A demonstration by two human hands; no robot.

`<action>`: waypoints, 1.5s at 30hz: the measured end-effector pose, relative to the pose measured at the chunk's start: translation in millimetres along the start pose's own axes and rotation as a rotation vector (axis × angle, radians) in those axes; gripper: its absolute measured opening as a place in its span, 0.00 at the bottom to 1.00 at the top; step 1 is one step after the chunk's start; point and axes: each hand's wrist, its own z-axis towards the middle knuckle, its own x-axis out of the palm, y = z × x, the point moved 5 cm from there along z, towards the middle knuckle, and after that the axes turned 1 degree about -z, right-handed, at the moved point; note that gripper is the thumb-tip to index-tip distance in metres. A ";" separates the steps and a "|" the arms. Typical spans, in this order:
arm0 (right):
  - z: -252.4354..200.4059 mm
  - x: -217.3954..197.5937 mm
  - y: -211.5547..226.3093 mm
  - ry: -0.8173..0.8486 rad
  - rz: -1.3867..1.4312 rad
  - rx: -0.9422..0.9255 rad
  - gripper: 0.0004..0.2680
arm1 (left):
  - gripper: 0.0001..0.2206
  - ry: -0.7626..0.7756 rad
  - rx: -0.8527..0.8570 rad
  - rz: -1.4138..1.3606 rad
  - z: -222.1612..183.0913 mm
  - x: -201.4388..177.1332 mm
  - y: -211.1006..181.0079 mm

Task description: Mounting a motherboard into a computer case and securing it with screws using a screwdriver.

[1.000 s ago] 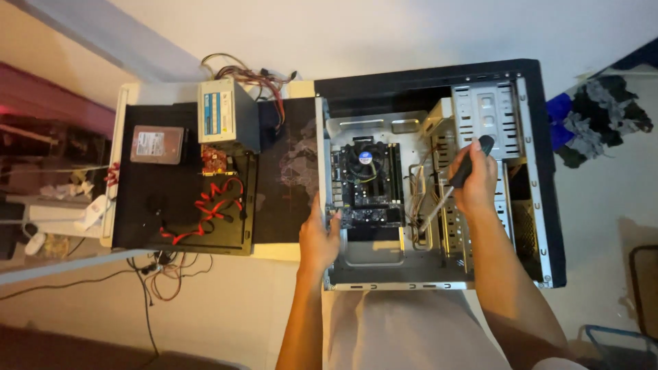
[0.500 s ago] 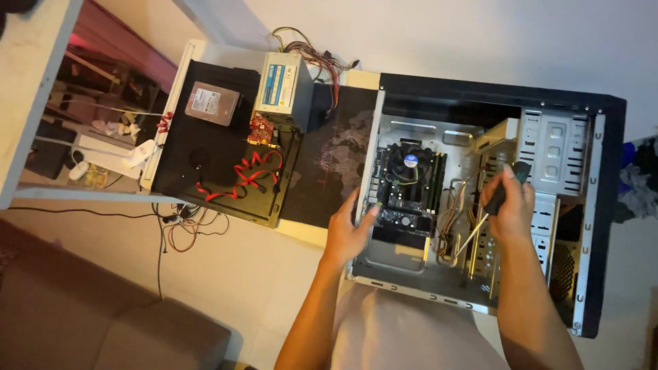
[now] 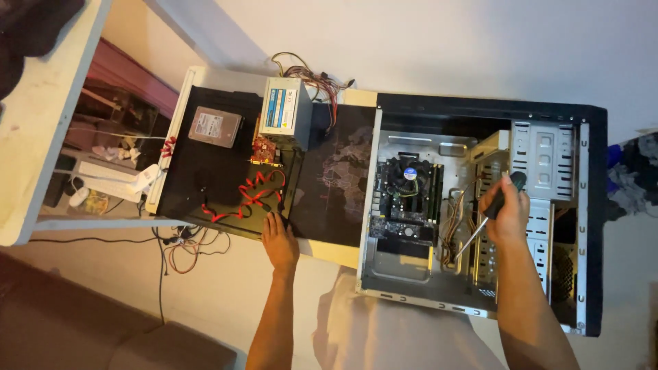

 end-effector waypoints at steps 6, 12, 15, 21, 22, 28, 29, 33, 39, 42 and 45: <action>-13.3 4.5 5.9 -0.090 -0.157 0.177 0.13 | 0.25 -0.003 0.075 -0.045 -6.9 10.8 -4.0; -20.4 15.6 19.0 -0.043 -0.192 0.128 0.13 | 0.12 -0.271 0.206 -0.292 31.8 -67.1 2.3; -20.7 19.8 19.7 -0.101 -0.154 0.172 0.12 | 0.03 -0.342 0.165 -0.352 89.3 -120.5 24.1; -22.0 23.6 17.7 -0.049 -0.231 0.147 0.14 | 0.32 -0.168 -0.361 -0.099 135.3 -24.9 190.8; -22.4 22.2 18.1 -0.058 -0.230 0.145 0.14 | 0.32 -0.165 -0.354 -0.102 142.5 -26.3 194.9; -25.8 26.6 17.2 -0.054 -0.241 0.210 0.11 | 0.36 0.286 -0.678 -0.167 180.0 -13.8 218.1; -24.1 28.4 14.8 -0.037 -0.241 0.201 0.11 | 0.31 0.247 -0.554 -0.122 187.7 -11.5 219.5; -24.2 22.0 6.2 -0.022 -0.274 0.204 0.11 | 0.16 0.289 -0.396 0.082 203.7 -20.7 196.7; -11.7 10.8 -20.4 -0.113 -0.175 0.008 0.17 | 0.10 0.124 -0.274 0.091 196.3 9.8 220.1; -11.3 9.8 -20.1 -0.147 -0.165 0.008 0.16 | 0.07 0.114 -0.322 0.138 190.9 17.3 225.9; -15.3 10.6 -17.1 -0.164 -0.188 0.013 0.16 | 0.06 0.046 -0.323 0.062 186.3 18.0 227.0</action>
